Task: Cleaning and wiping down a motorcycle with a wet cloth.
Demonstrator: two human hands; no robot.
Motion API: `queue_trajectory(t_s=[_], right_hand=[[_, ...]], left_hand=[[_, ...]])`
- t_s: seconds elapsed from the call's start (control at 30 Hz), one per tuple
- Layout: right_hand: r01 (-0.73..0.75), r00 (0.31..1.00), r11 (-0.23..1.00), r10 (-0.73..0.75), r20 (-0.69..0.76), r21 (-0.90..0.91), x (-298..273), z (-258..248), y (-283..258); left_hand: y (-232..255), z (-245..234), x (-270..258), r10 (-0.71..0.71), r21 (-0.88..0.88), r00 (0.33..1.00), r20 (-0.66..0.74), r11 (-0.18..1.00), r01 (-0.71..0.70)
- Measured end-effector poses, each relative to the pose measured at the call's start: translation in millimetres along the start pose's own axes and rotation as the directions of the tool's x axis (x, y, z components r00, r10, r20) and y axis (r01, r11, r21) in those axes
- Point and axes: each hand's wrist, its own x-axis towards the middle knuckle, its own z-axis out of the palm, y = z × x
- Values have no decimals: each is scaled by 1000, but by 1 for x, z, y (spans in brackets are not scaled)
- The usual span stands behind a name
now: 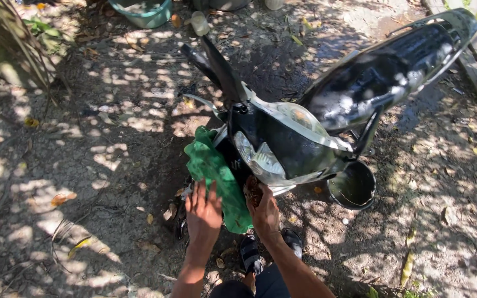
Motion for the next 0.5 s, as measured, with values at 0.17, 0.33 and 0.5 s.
queue_trajectory(t_s=[0.17, 0.33, 0.5], right_hand=[[-57, 985, 989, 78, 154, -133, 55, -18, -65], [-65, 974, 996, 76, 214, -58, 90, 1, -98], [-223, 924, 973, 229, 305, -57, 74, 12, -66]], left_hand=[[1, 27, -11, -50, -78, 998, 24, 996, 51], [10, 28, 4, -128, -210, 968, 217, 962, 174], [6, 61, 11, -227, -199, 941, 251, 939, 279]])
